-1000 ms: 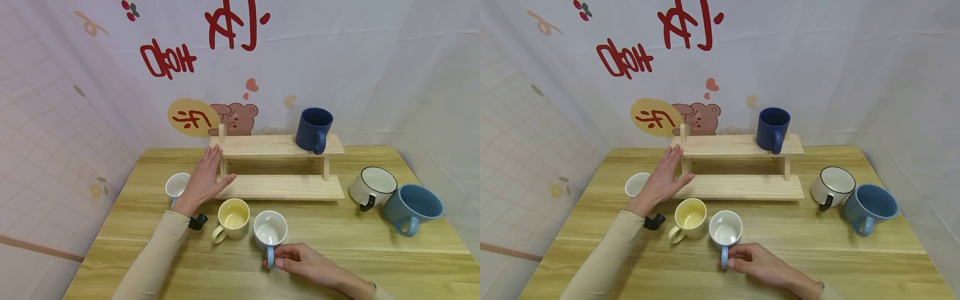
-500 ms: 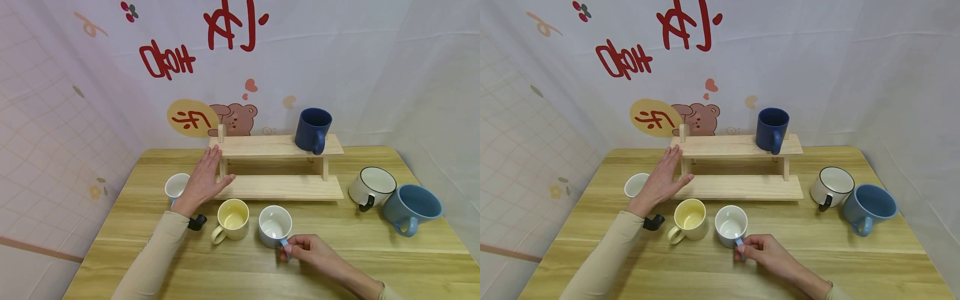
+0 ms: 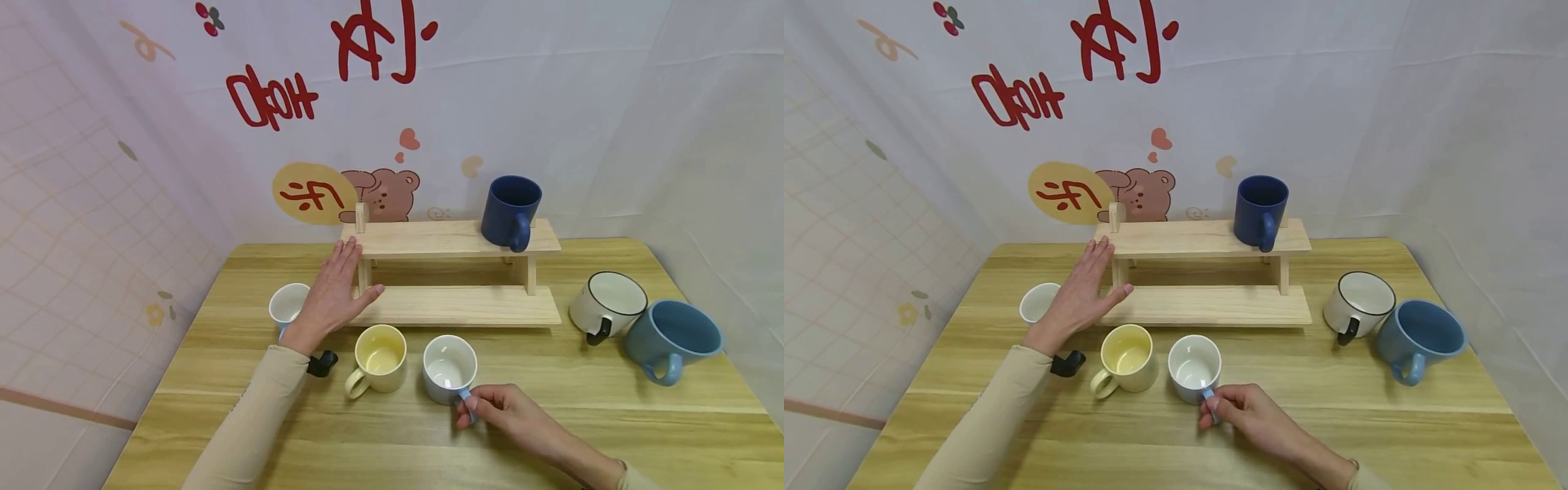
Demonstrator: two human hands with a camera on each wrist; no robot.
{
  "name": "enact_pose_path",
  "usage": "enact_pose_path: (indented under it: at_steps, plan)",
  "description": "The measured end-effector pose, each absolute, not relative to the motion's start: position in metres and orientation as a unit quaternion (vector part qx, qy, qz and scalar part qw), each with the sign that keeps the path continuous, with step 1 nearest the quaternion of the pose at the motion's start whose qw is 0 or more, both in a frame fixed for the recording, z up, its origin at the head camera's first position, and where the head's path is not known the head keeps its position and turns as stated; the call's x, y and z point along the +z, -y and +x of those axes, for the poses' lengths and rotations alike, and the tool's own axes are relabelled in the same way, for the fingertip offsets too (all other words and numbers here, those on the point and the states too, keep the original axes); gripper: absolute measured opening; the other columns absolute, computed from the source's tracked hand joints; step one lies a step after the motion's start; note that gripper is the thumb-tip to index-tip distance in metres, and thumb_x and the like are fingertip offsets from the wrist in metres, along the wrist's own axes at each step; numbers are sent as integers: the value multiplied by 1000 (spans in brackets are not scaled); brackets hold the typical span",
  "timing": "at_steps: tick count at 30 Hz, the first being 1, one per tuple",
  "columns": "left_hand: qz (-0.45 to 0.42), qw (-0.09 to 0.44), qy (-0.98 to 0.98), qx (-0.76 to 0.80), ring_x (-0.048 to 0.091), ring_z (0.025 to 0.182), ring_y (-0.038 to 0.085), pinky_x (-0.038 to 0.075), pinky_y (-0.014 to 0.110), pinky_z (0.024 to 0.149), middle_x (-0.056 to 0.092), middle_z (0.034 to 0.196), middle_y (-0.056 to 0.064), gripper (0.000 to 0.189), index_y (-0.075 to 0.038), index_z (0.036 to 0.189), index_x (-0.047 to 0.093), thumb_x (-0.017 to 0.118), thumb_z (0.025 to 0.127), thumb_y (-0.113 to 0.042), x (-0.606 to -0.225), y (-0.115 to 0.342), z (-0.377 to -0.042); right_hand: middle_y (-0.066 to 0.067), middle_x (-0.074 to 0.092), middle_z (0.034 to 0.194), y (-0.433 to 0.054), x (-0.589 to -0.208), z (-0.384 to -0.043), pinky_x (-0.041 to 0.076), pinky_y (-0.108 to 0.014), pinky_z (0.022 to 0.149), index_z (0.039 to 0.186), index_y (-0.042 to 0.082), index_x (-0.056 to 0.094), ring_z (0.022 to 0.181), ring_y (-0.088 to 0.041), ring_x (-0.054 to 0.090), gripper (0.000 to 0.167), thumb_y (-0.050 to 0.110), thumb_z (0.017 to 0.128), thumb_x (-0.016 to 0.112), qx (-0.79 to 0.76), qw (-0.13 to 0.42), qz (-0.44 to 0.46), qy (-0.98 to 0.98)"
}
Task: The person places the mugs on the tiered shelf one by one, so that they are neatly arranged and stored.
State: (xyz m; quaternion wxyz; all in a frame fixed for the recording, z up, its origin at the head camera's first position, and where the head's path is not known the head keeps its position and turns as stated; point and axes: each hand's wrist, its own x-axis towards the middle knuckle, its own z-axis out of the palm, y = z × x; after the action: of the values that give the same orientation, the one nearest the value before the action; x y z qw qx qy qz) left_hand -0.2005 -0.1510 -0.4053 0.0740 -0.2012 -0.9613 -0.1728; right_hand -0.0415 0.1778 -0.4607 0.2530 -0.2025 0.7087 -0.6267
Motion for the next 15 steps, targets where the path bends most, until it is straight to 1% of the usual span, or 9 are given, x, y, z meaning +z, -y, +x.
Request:
enact_pose_path:
  at_steps: [5, 9, 13, 15]
  plan:
    - [-201, 72, 961, -176, -2, 149, 21, 10, 47, 119, 5, 163, 3, 95, -7, 156, 17, 42, 90, -71, -405, 151, -200, -11, 70, 88, -181, -453, -41, 47, -23, 85, 100, -5, 64, 89, -22, 66, 31, 18, 105, 43, -618, 214, -195, -731]
    - [-201, 72, 961, -177, -2, 149, 22, 10, 46, 119, 6, 163, 4, 95, -6, 156, 18, 43, 90, -71, -405, 150, -200, -16, 67, 85, -182, -447, -42, 49, -25, 85, 97, -7, 62, 86, -26, 65, 31, 15, 106, 41, -630, 203, -204, -721]
    - [-201, 72, 961, -177, -2, 149, 22, 10, 45, 120, 6, 163, 4, 95, -6, 156, 18, 43, 90, -70, -404, 151, -199, -20, 64, 85, -182, -441, -41, 51, -26, 84, 96, -8, 60, 85, -30, 65, 29, 10, 106, 40, -636, 179, -226, -716]
    - [-201, 73, 961, -178, -2, 149, 21, 10, 45, 120, 6, 163, 4, 95, -6, 156, 18, 43, 90, -70, -404, 151, -199, -21, 64, 85, -182, -437, -41, 51, -26, 84, 97, -7, 60, 85, -30, 65, 28, 9, 105, 39, -637, 162, -231, -717]
